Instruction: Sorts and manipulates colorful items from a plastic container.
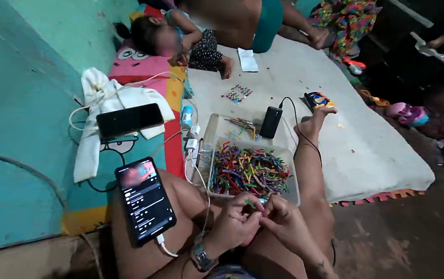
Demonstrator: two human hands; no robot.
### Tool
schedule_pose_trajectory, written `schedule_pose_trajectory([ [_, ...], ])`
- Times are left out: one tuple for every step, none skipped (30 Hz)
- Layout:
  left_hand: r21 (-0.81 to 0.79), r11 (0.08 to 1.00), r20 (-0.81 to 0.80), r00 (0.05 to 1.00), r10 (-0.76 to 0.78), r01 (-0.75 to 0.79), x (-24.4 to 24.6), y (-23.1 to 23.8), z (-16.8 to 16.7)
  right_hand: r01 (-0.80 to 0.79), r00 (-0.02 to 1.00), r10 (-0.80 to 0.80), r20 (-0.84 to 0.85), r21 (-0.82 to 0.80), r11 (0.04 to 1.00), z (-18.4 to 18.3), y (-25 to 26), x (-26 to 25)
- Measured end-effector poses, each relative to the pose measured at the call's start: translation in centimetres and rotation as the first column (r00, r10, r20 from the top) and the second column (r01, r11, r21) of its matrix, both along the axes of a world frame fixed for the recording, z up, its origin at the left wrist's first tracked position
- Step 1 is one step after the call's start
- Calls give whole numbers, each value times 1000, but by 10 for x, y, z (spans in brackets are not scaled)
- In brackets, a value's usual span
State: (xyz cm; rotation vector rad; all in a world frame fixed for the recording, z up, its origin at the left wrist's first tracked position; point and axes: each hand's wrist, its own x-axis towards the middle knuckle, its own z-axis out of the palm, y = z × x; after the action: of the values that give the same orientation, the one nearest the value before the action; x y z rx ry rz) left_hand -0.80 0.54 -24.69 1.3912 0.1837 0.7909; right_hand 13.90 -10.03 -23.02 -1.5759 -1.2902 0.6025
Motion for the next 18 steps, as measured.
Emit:
schedule_pose_trajectory([
  [-1, 1000, 9, 1000, -6, 6, 0, 1, -1, -25, 998, 26, 51, -5, 1000, 1, 0, 2],
  [6, 1000, 19, 1000, 1, -1, 0, 3, -2, -71, 991, 74, 116, -28, 997, 3, 0, 5],
  [17, 1000, 27, 999, 17, -17, 0, 5, -1, -115, 975, 125, 185, -64, 991, 6, -1, 8],
  [28, 999, 34, 999, 36, -37, -1, 7, 0, -149, 956, 167, 243, -92, 985, 9, -3, 11],
  [35, 998, 41, 998, 54, -55, -1, 8, 1, -163, 939, 185, 291, -97, 982, 9, -4, 14],
  [33, 998, 44, 997, 60, -62, -1, 9, 2, -155, 931, 172, 323, -78, 985, 8, -4, 15],
  [23, 998, 43, 997, 62, -63, -1, 8, 2, -134, 930, 147, 337, -60, 989, 7, -4, 16],
  [12, 999, 37, 998, 52, -52, -1, 7, 3, -108, 937, 118, 328, -49, 993, 6, -4, 16],
  [3, 999, 24, 999, 45, -45, -1, 5, 4, -73, 952, 83, 295, -44, 996, 5, -3, 14],
  [-6, 999, 8, 999, 38, -38, -1, 3, 5, -36, 967, 46, 250, -45, 998, 6, -2, 11],
  [-11, 999, -2, 999, 32, -32, 0, 1, 4, 2, 980, 7, 201, -45, 999, 6, -1, 8],
  [-16, 999, -16, 999, 27, -28, 0, -1, 2, 33, 986, -25, 162, -45, 998, 4, 1, 4],
  [-16, 999, -30, 999, 29, -30, 1, -2, 0, 40, 987, -32, 155, -49, 998, 3, 2, 3],
  [-12, 999, -38, 999, 40, -40, 1, -1, 0, 16, 985, -5, 175, -62, 998, 2, 3, 3],
  [-8, 998, -34, 998, 54, -54, 1, -1, 0, -34, 976, 51, 210, -81, 996, 3, 2, 6],
  [-5, 998, -24, 997, 69, -69, 1, 1, 1, -95, 960, 119, 255, -103, 990, 5, 1, 10],
  [-3, 997, -7, 997, 83, -83, 1, 2, 1, -143, 942, 171, 289, -118, 983, 6, 0, 13],
  [-3, 996, 11, 996, 92, -92, 1, 2, 2, -165, 934, 193, 302, -116, 979, 8, -2, 15],
])
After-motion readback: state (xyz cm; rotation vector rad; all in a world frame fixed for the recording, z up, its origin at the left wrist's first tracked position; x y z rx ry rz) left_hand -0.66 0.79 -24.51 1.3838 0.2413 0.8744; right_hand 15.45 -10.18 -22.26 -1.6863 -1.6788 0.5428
